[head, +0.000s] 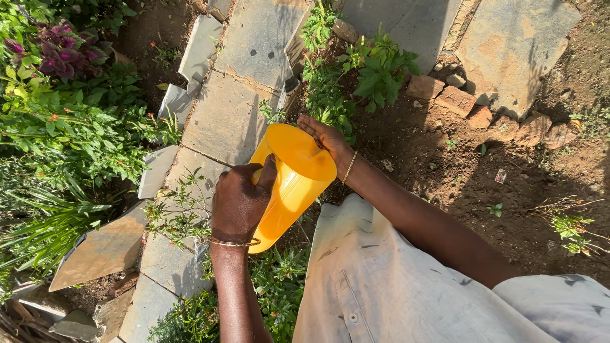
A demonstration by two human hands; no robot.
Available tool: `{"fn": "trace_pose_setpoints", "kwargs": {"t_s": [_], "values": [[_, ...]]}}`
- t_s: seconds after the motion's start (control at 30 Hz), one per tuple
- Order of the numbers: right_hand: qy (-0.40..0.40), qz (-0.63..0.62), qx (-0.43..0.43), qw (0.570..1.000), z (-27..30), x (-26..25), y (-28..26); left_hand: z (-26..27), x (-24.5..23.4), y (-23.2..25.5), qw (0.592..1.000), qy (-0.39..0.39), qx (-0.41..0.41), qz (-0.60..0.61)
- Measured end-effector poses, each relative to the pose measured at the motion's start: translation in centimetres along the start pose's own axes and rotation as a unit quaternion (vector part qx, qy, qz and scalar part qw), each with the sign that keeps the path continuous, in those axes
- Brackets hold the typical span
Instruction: The person waters several plants in a garden by pouring water from a yellow pitcher, then refills the pitcher from a stone water tank and continues watering.
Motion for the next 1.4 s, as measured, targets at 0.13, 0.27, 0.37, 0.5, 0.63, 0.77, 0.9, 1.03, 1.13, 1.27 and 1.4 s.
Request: {"fn": "trace_pose_setpoints", "kwargs": {"t_s": [0.13,0.27,0.37,0.5,0.63,0.77,0.9,1.03,1.13,1.27,1.4], "values": [[0.010,0.015,0.008,1.000,0.4,-0.3,-0.9,-0.4,0.1,1.0,0.999,0.020,0.023,0.013],[0.018,0.005,0.023,1.000,0.5,-1.0,-2.0,-1.0,0.9,1.1,0.999,-0.002,-0.017,0.027],[0.026,0.016,0.012,0.999,0.5,-1.3,-3.0,-1.4,1.2,1.5,0.999,0.002,-0.013,0.034],[-0.002,-0.008,0.012,1.000,1.1,-0.4,-4.5,-1.8,1.5,2.2,0.999,0.010,0.004,0.043],[-0.004,0.007,0.017,1.000,2.3,0.7,-5.7,-2.3,1.8,2.5,0.999,0.014,0.007,0.047],[0.008,0.016,0.021,1.000,2.2,1.7,-7.1,-3.0,1.6,2.7,0.998,-0.003,-0.003,0.057],[-0.032,-0.008,0.022,0.999,2.1,2.5,-7.6,-3.8,1.4,2.7,0.997,-0.032,0.001,0.067],[-0.043,-0.009,0.016,0.999,2.3,3.2,-7.4,-4.6,1.0,2.5,0.999,-0.025,0.017,0.045],[-0.051,0.034,0.010,0.998,2.2,3.8,-7.2,-5.3,0.4,2.6,0.998,0.008,0.058,0.037],[-0.063,0.024,0.028,0.997,1.3,4.5,-8.1,-6.6,0.4,2.6,0.998,-0.001,0.055,0.025],[-0.049,0.025,0.021,0.998,0.7,5.2,-9.2,-7.5,0.0,2.8,0.996,0.021,0.080,0.028]]}}
Point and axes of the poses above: each hand's wrist, its own z-axis away from the middle knuckle, its own x-axis out of the palm, y = z × x, the point moved 7 cm from there along -z, towards the middle knuckle, and after that the axes turned 2 degrees about y, right-handed, at the moved point
